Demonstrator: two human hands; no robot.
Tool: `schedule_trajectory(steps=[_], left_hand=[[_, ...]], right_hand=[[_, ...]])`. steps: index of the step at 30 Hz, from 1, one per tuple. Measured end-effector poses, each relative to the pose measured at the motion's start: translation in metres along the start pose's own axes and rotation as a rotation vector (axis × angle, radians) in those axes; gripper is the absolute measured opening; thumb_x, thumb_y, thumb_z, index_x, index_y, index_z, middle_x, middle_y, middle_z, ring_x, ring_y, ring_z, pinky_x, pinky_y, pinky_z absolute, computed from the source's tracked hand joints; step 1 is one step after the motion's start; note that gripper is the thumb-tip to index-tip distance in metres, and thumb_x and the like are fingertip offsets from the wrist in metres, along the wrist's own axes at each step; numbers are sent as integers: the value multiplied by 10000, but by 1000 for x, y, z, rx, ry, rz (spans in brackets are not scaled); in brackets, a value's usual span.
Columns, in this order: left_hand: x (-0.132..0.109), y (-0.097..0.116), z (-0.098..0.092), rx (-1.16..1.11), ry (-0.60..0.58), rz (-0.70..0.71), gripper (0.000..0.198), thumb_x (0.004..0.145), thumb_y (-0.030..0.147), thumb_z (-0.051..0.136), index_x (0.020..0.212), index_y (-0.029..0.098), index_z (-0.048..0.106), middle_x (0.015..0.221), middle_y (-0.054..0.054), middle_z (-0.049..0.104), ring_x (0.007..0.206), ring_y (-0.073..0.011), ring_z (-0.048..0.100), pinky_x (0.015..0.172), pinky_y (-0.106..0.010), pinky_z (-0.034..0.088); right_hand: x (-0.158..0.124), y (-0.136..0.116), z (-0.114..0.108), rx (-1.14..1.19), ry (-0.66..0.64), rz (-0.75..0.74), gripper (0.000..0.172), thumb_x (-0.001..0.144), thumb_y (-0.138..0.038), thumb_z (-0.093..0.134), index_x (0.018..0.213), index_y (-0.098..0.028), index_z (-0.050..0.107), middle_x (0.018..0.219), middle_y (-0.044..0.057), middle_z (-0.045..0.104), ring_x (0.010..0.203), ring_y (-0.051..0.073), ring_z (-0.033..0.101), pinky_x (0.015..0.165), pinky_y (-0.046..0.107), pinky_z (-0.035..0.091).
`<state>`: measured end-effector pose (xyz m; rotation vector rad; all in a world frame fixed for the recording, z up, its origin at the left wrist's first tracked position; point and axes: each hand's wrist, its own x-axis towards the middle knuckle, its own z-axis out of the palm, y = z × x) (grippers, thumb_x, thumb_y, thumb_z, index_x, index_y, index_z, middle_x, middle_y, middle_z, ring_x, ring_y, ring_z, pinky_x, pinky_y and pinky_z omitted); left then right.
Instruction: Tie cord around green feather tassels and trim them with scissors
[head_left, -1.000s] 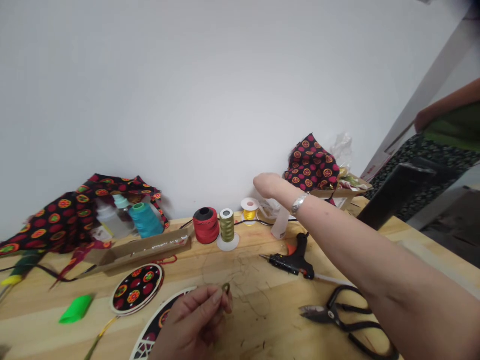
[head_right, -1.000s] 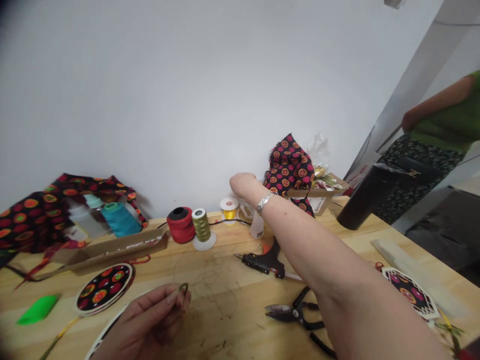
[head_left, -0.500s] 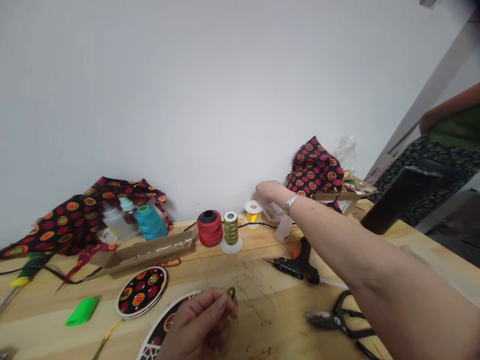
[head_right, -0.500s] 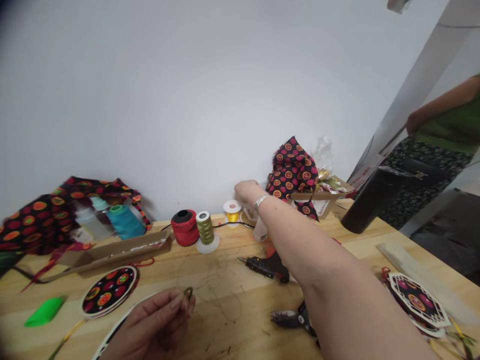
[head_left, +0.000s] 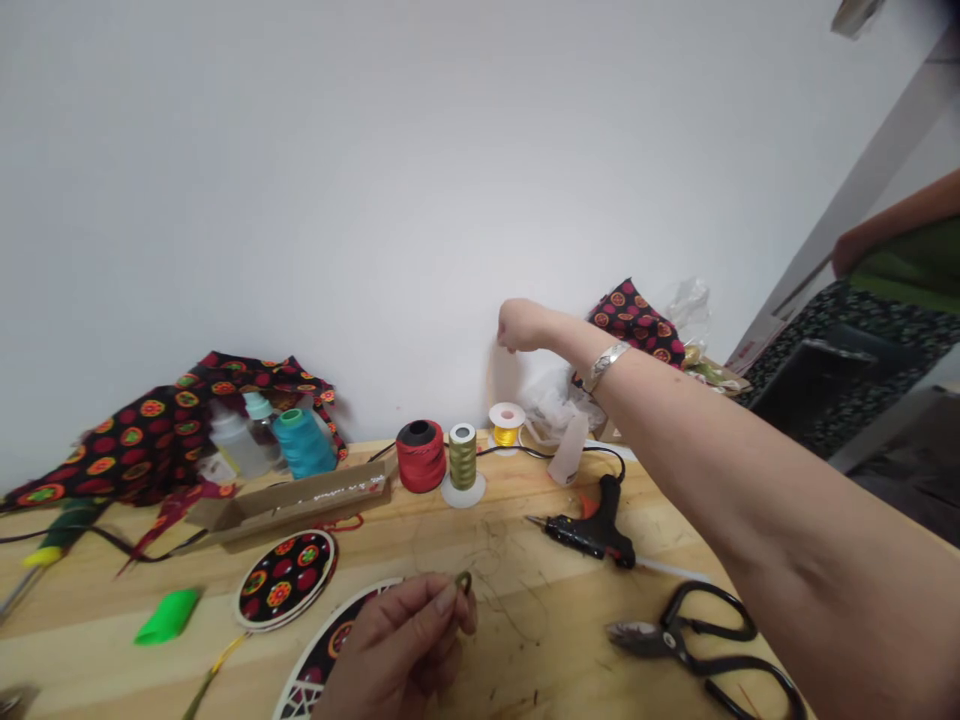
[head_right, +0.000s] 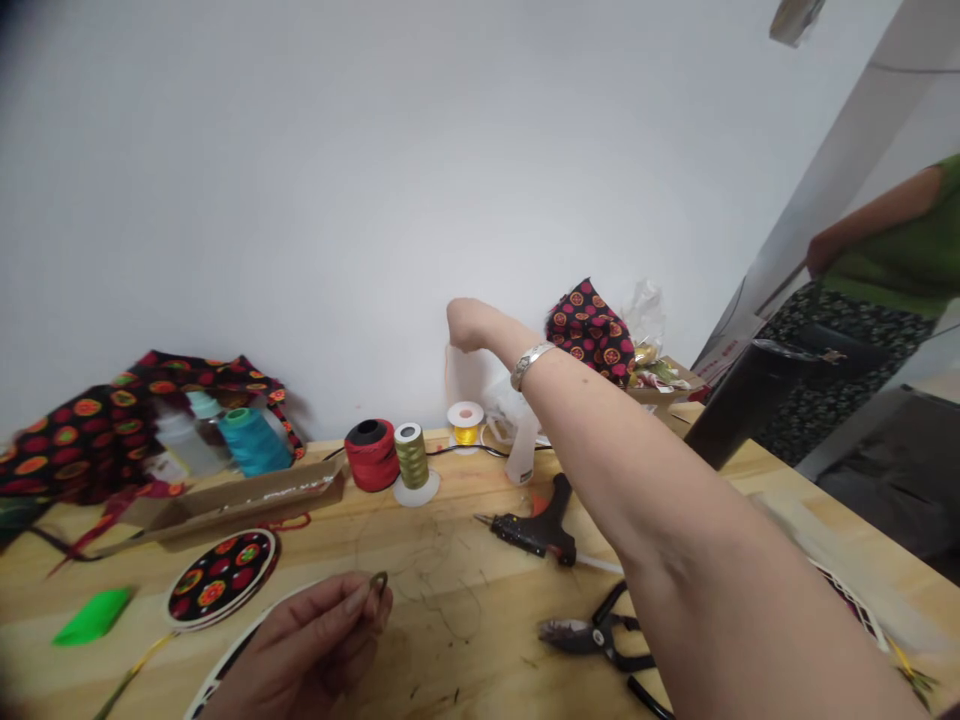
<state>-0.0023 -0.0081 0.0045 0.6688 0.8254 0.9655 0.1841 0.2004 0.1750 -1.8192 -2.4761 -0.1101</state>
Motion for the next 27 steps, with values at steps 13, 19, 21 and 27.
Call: schedule_trajectory(steps=[13, 19, 21, 27], left_hand=[[-1, 4, -1, -11, 47, 73, 174, 668, 259, 749, 635, 96, 695, 612, -19, 554, 464, -39, 327, 432, -187, 242], [0, 5, 0, -25, 125, 67, 159, 638, 251, 767, 643, 108, 697, 610, -18, 582, 491, -57, 419, 424, -170, 289], [1, 5, 0, -14, 156, 62, 147, 624, 238, 772, 651, 111, 702, 595, -10, 581, 502, -63, 440, 434, -165, 315], [5, 4, 0, 20, 149, 21, 152, 614, 220, 772, 636, 94, 691, 627, -26, 610, 492, -54, 431, 426, -157, 326]], right_hand=[[-154, -46, 7, 1036, 237, 116, 40, 728, -135, 569, 728, -141, 609, 560, -14, 598, 430, 69, 507, 410, 191, 395], [-194, -83, 97, 1819, -180, 314, 187, 637, -176, 678, 792, -201, 577, 535, -49, 594, 467, 111, 604, 384, 178, 412], [-193, -87, 112, 1909, -179, 321, 234, 613, -194, 715, 808, -179, 586, 537, -43, 609, 476, 112, 619, 416, 181, 447], [-187, -82, 136, 2027, -116, 413, 296, 545, -241, 789, 733, -122, 594, 568, -19, 633, 494, 109, 634, 503, 212, 506]])
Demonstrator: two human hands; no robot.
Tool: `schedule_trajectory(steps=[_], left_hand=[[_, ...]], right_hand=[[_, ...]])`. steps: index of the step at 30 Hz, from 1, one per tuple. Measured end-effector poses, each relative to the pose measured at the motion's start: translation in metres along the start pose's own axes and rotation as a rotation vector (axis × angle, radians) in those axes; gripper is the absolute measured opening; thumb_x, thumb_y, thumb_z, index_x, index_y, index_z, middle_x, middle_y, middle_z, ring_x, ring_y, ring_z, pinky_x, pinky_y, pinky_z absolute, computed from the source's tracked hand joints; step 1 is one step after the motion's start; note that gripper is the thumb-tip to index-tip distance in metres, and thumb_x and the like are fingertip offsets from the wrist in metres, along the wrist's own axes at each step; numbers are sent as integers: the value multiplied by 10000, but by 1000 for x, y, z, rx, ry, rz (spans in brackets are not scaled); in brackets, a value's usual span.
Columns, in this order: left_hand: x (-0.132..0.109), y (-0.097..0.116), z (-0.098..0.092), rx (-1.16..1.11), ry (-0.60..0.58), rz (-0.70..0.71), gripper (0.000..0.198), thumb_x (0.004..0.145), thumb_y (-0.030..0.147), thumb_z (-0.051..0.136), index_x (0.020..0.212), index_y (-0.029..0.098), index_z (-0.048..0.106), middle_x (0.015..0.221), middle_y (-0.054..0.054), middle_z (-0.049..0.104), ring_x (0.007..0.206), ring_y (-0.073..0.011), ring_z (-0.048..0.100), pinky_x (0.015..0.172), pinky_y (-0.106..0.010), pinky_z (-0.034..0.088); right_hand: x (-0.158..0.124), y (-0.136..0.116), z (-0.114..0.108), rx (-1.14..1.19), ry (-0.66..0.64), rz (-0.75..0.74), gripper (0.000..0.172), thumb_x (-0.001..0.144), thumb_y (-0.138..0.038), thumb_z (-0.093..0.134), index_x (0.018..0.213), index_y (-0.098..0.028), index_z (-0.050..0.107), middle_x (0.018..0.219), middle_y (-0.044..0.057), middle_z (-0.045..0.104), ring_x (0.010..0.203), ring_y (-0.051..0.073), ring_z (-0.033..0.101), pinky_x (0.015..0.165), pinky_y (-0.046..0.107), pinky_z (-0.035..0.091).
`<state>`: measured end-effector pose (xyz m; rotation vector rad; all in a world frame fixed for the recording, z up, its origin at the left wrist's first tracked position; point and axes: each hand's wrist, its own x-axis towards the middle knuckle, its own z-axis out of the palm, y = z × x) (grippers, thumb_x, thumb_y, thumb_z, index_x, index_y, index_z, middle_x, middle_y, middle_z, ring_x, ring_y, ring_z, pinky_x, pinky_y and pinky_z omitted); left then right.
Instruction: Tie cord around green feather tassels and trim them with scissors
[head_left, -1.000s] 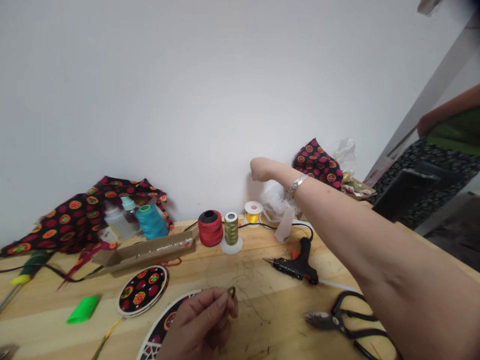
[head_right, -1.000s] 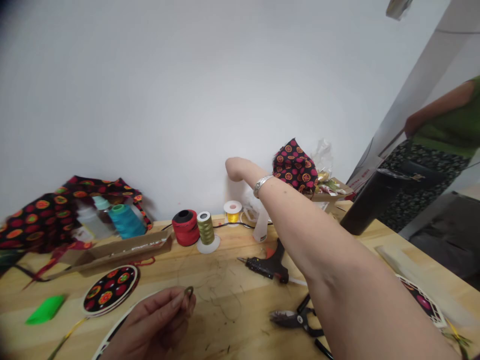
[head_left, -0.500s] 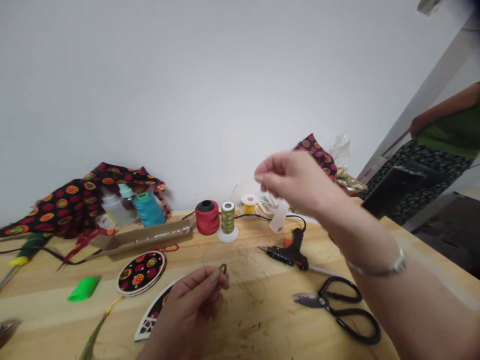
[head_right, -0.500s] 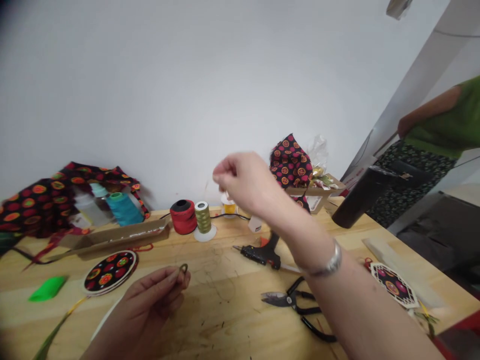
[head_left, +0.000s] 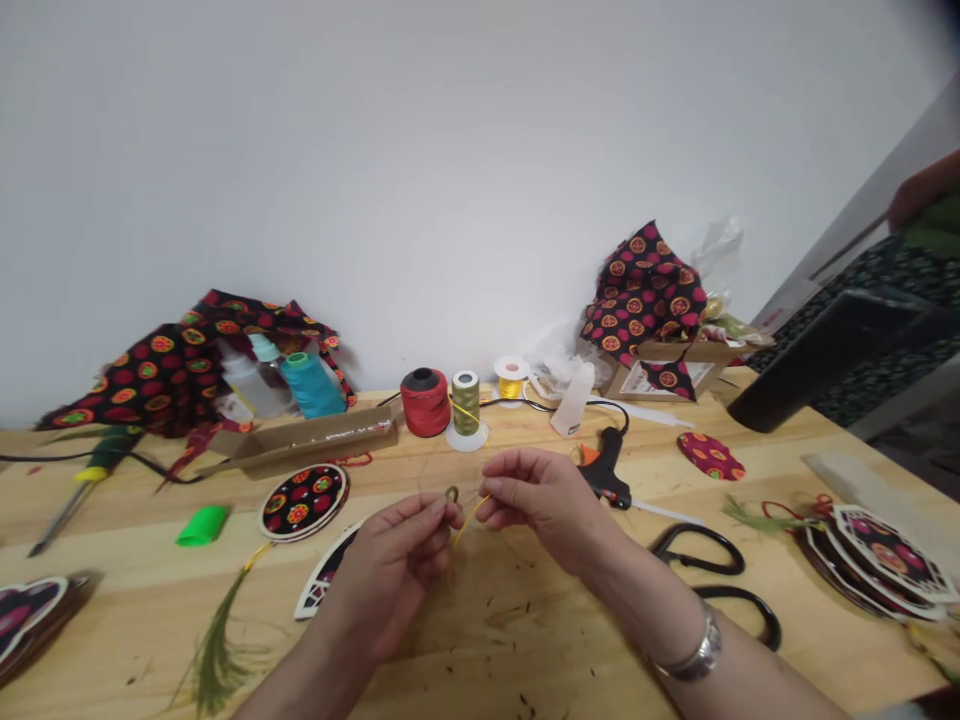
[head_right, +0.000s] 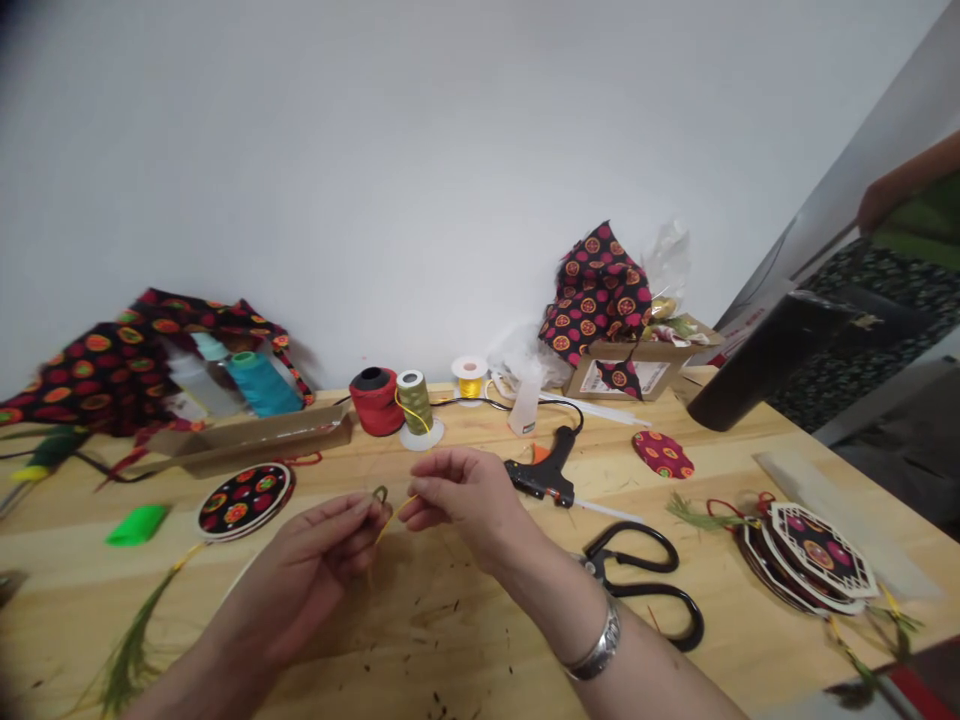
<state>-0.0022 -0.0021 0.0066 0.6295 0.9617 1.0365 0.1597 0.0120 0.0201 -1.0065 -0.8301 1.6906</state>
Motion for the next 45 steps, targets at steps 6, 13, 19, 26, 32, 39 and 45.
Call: schedule_trajectory(steps=[6, 13, 19, 26, 32, 39, 45], left_hand=[[-1, -2, 2, 0, -15, -40, 138, 618, 204, 764, 624, 95, 679, 621, -37, 622, 495, -55, 420, 434, -156, 326], [-1, -1, 0, -4, 2, -8, 157, 601, 205, 773, 610, 81, 678, 613, -38, 619, 478, -46, 399, 417, -153, 317], [1, 1, -2, -44, 57, 41, 167, 616, 218, 773, 616, 78, 683, 623, -41, 626, 466, -35, 378, 414, -148, 321], [3, 1, -2, -80, 103, 73, 161, 582, 199, 788, 613, 84, 680, 633, -44, 637, 453, -31, 366, 401, -145, 324], [2, 2, -2, -93, 113, 83, 172, 565, 203, 795, 601, 85, 675, 619, -41, 628, 446, -28, 345, 390, -143, 309], [3, 2, -5, -91, 85, 97, 155, 607, 198, 774, 620, 80, 675, 631, -36, 618, 446, -22, 327, 393, -146, 298], [4, 2, -4, -91, 68, 96, 144, 631, 197, 759, 627, 81, 673, 631, -31, 610, 449, -24, 323, 397, -148, 296]], right_hand=[[1, 8, -9, -47, -68, -26, 275, 607, -212, 729, 853, -122, 645, 666, 14, 679, 606, 114, 656, 666, 263, 526], [1, 17, -9, -768, -16, -298, 283, 731, -62, 523, 970, -146, 651, 787, 39, 679, 745, 151, 649, 724, 308, 505], [-6, 15, -14, -1584, -43, -455, 238, 819, -111, 469, 877, -180, 689, 817, 67, 651, 740, 168, 600, 653, 266, 420], [-5, 15, -23, -1775, -18, -511, 337, 768, -69, 490, 1040, -226, 612, 971, 47, 538, 708, 137, 525, 590, 246, 339], [-3, 13, -22, -1795, -169, -649, 176, 779, -56, 538, 849, -184, 637, 884, 43, 549, 801, 164, 480, 654, 259, 353], [-9, 3, -17, -1716, -446, -781, 78, 817, -164, 595, 833, -210, 657, 938, 18, 568, 871, 162, 444, 754, 298, 349], [-14, -4, -13, -1639, -485, -762, 36, 796, -247, 645, 805, -236, 677, 1050, -3, 552, 1030, 197, 389, 846, 348, 308]])
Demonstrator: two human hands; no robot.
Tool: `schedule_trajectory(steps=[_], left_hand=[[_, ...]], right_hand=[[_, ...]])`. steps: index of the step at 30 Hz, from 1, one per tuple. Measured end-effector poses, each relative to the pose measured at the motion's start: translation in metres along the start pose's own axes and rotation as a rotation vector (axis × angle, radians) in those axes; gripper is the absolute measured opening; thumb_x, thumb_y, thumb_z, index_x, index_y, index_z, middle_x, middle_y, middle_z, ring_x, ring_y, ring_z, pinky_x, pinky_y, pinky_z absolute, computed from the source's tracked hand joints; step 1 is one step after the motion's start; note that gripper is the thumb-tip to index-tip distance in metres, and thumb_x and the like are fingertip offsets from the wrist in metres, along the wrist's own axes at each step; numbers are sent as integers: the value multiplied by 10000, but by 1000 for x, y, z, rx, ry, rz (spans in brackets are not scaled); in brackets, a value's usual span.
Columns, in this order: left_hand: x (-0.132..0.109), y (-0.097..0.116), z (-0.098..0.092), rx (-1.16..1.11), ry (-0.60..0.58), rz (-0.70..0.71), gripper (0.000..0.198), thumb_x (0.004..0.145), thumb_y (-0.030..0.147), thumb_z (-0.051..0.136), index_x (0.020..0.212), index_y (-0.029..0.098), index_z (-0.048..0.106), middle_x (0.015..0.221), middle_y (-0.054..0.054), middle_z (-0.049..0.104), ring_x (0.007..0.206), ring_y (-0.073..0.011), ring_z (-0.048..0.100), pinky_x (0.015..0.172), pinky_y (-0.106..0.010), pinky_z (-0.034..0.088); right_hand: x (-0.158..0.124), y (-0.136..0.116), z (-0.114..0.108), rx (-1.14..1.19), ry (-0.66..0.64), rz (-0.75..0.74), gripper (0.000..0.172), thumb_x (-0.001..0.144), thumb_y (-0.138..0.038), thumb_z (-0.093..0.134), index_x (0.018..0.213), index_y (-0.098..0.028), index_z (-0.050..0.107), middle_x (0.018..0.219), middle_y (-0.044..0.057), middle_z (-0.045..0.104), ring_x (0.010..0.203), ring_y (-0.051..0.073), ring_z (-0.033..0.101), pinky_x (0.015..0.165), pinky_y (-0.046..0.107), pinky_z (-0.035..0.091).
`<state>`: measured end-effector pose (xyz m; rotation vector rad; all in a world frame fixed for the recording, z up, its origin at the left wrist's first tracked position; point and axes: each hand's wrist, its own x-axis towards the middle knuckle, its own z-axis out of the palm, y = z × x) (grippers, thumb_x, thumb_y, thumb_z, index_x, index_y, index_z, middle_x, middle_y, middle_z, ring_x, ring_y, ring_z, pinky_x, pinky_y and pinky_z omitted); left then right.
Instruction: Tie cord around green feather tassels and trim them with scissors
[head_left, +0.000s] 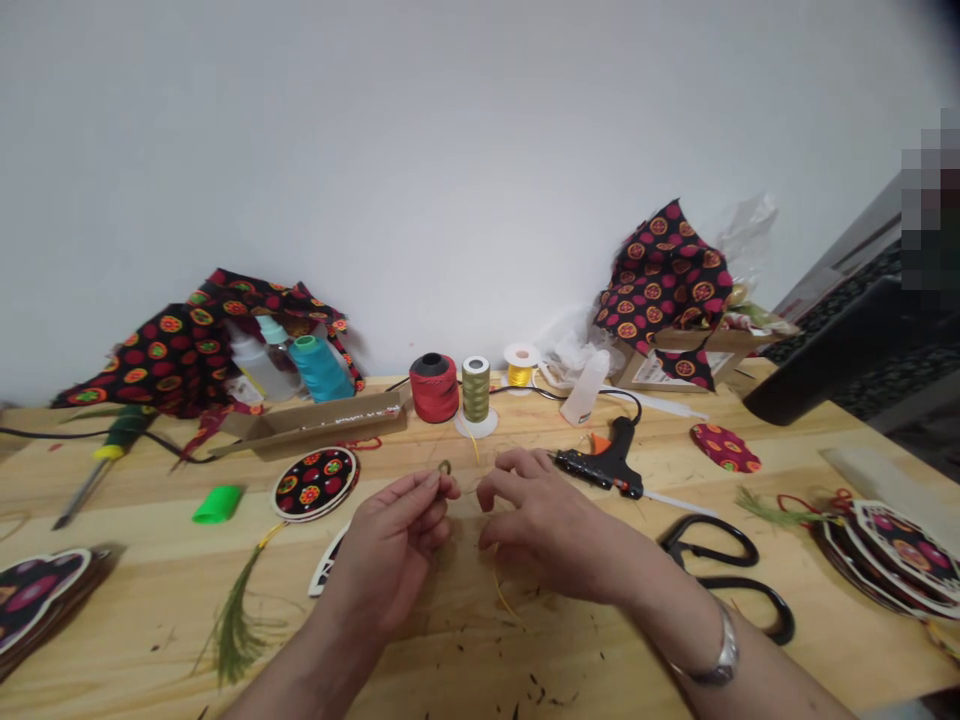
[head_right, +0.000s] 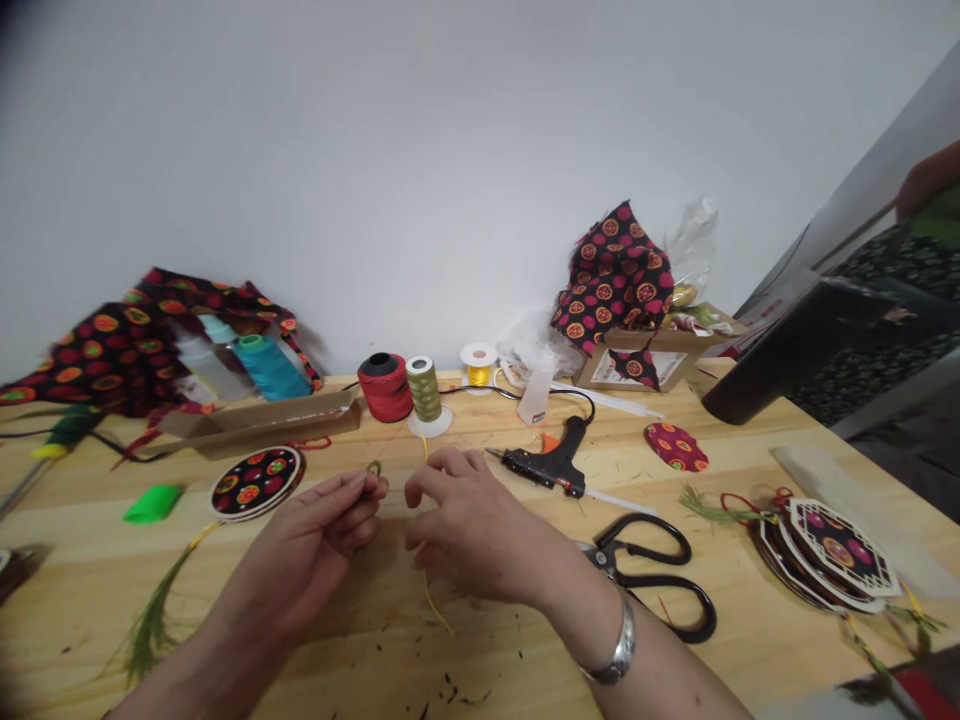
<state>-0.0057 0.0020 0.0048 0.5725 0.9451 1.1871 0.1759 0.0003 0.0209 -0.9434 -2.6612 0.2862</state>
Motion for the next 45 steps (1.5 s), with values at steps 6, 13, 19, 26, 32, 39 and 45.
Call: schedule_trajectory(steps=[6, 13, 19, 26, 32, 39, 45], left_hand=[[0, -1, -1, -8, 9, -5, 146, 620, 194, 766, 628, 79, 676, 633, -38, 616, 455, -27, 334, 399, -150, 295], [-2, 0, 0, 15, -1, -1, 155, 611, 207, 769, 614, 80, 680, 630, -36, 613, 450, -27, 321, 396, -156, 285], [-2, -2, 0, 75, 7, -24, 168, 609, 240, 773, 622, 91, 696, 624, -46, 632, 469, -40, 370, 418, -153, 304], [-4, -4, 2, 116, -46, -77, 169, 610, 240, 768, 634, 89, 696, 641, -45, 635, 469, -40, 385, 421, -153, 297], [-2, -4, 2, 98, -55, -65, 135, 643, 212, 749, 646, 89, 695, 644, -51, 630, 478, -46, 393, 420, -153, 308], [1, 5, -2, -36, 47, 120, 122, 633, 196, 762, 635, 98, 690, 637, -32, 620, 464, -38, 344, 404, -150, 319], [3, 7, -3, 8, 81, 236, 107, 660, 217, 743, 678, 117, 709, 551, 18, 536, 459, -42, 311, 416, -154, 294]], right_hand=[[2, -1, 7, -115, -109, -67, 75, 808, -209, 633, 741, -186, 658, 829, 18, 590, 917, 206, 410, 781, 368, 317], [4, 1, 15, 311, 91, 149, 121, 795, -45, 545, 772, -142, 615, 854, 41, 605, 861, 144, 502, 766, 253, 398], [8, 0, 12, 743, 265, 575, 111, 772, -116, 542, 677, -161, 578, 596, -11, 615, 582, 106, 552, 590, 220, 409], [12, -5, 11, 1094, 258, 692, 69, 734, -145, 516, 671, -163, 540, 485, -46, 532, 451, 95, 535, 477, 203, 398], [10, -2, 11, 1242, 215, 630, 63, 713, -187, 532, 658, -161, 515, 538, -52, 502, 458, 68, 466, 468, 194, 369], [9, 3, 9, 1150, 195, 645, 70, 729, -161, 509, 660, -157, 510, 517, -55, 447, 461, 65, 386, 446, 193, 298], [7, 6, 5, 1024, 162, 650, 83, 743, -177, 501, 663, -163, 523, 516, -53, 435, 473, 76, 365, 452, 207, 277]])
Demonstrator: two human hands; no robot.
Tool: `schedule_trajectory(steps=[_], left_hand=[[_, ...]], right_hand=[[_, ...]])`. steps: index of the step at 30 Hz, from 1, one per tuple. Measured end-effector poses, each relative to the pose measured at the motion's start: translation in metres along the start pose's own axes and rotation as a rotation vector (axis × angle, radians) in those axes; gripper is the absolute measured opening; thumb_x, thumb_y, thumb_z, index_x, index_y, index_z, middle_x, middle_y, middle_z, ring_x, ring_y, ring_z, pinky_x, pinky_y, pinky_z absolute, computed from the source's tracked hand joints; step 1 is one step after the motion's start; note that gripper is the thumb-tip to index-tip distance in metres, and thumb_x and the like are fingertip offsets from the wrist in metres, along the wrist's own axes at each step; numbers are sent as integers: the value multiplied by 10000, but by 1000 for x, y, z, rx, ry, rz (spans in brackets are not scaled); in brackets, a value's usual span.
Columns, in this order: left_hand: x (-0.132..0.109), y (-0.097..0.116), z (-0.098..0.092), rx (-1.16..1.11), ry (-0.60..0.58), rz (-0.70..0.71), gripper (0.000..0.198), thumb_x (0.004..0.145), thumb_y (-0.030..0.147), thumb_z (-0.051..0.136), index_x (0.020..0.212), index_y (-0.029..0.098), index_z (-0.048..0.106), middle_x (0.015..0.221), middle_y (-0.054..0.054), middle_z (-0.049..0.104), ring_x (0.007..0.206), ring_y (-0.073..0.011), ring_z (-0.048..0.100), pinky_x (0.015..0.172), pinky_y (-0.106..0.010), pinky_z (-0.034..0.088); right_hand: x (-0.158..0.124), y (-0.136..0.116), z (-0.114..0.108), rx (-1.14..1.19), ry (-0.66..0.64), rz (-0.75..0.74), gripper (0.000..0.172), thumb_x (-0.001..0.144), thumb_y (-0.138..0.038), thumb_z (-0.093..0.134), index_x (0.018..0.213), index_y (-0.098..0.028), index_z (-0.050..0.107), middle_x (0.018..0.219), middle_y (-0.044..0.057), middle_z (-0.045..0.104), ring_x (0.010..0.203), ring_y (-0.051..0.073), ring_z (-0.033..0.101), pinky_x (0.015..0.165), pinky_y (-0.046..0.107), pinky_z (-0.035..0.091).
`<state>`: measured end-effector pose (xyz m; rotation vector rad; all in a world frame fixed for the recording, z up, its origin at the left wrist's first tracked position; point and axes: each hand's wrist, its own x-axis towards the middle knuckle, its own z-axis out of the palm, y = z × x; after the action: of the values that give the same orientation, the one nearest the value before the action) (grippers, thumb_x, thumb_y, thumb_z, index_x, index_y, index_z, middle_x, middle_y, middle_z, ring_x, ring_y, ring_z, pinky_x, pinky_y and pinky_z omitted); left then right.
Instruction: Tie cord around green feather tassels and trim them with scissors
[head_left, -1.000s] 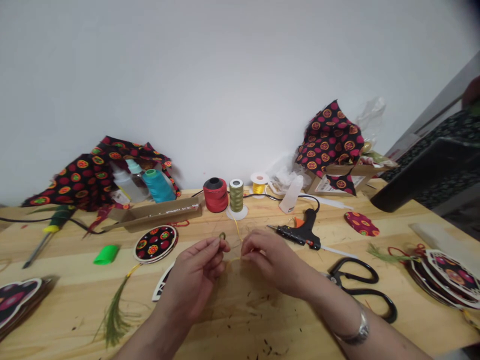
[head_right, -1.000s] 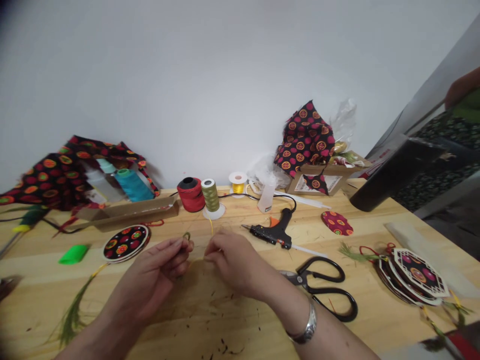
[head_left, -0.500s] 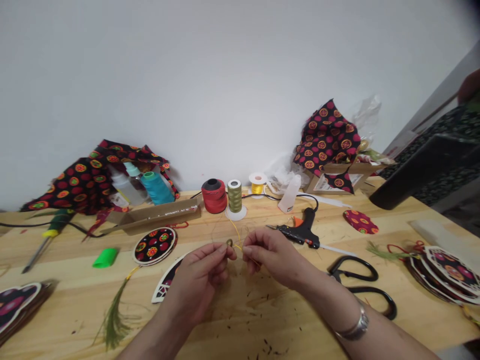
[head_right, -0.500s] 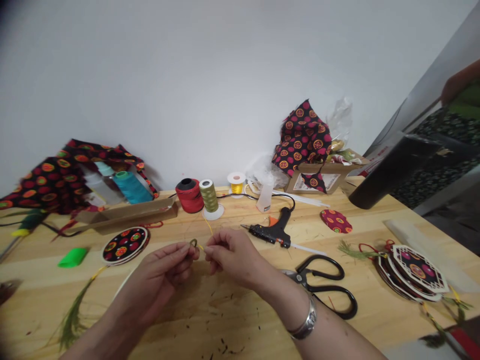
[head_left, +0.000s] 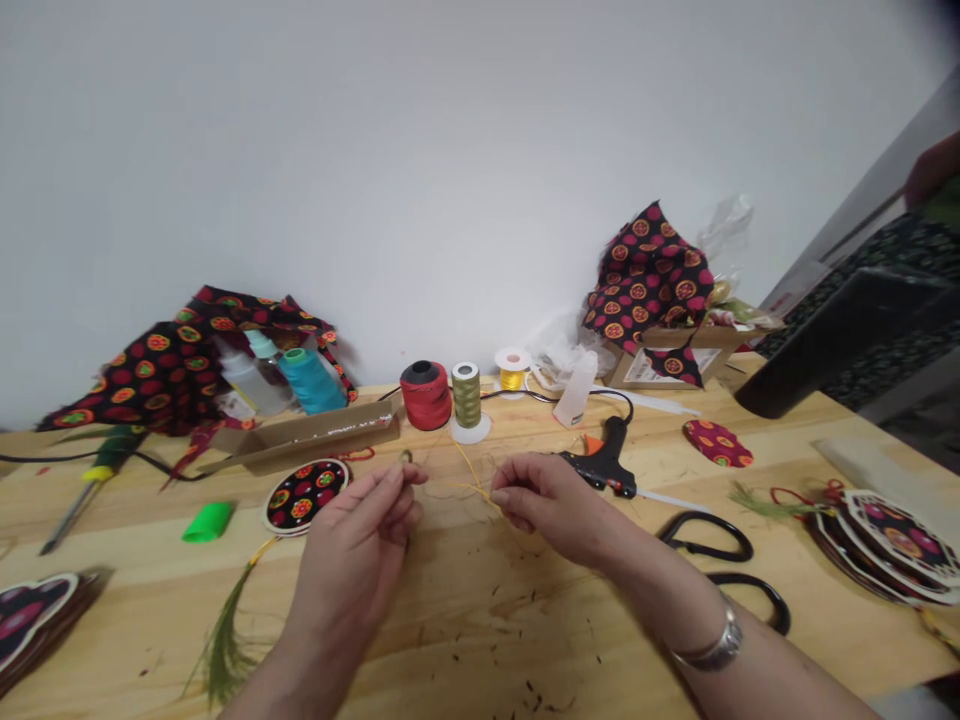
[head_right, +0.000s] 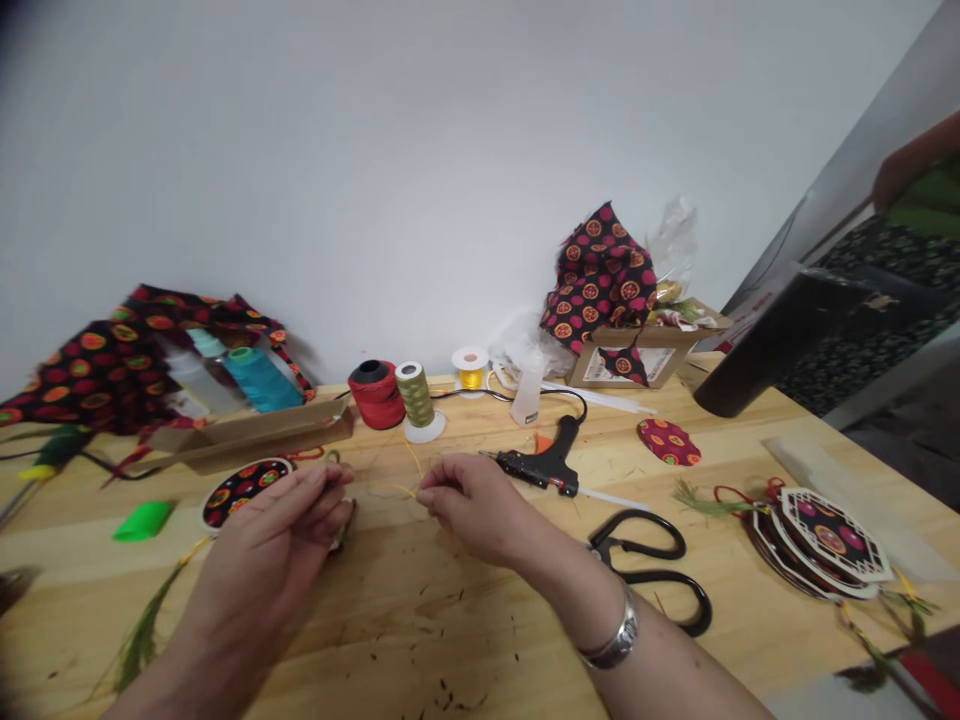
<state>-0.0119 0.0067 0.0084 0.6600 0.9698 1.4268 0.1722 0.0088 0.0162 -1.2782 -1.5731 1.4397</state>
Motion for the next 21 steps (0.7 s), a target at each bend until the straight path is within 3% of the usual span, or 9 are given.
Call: schedule_trajectory(steps=[5, 11, 21], left_hand=[[-3, -4, -3, 321, -18, 1, 217, 735, 348, 678, 751, 136, 721, 463, 62, 388, 465, -66, 316, 437, -177, 248], [-9, -2, 2, 814, 30, 154, 189, 722, 343, 643, 752, 194, 754, 443, 53, 412, 456, -110, 355, 467, -237, 253], [-9, -1, 6, 897, -9, 207, 122, 662, 290, 660, 666, 249, 775, 423, 28, 480, 428, -152, 396, 516, -280, 347]], right_hand=[[-3, -5, -3, -34, -23, 18, 67, 733, -181, 503, 671, -165, 521, 537, -47, 446, 491, 81, 383, 471, 213, 293], [-4, -7, -4, 13, -71, 29, 58, 732, -191, 504, 689, -160, 529, 535, -49, 439, 490, 80, 373, 474, 218, 289], [0, -4, -6, 99, 34, 44, 89, 728, -194, 522, 647, -158, 512, 525, -59, 433, 467, 65, 355, 460, 208, 264]])
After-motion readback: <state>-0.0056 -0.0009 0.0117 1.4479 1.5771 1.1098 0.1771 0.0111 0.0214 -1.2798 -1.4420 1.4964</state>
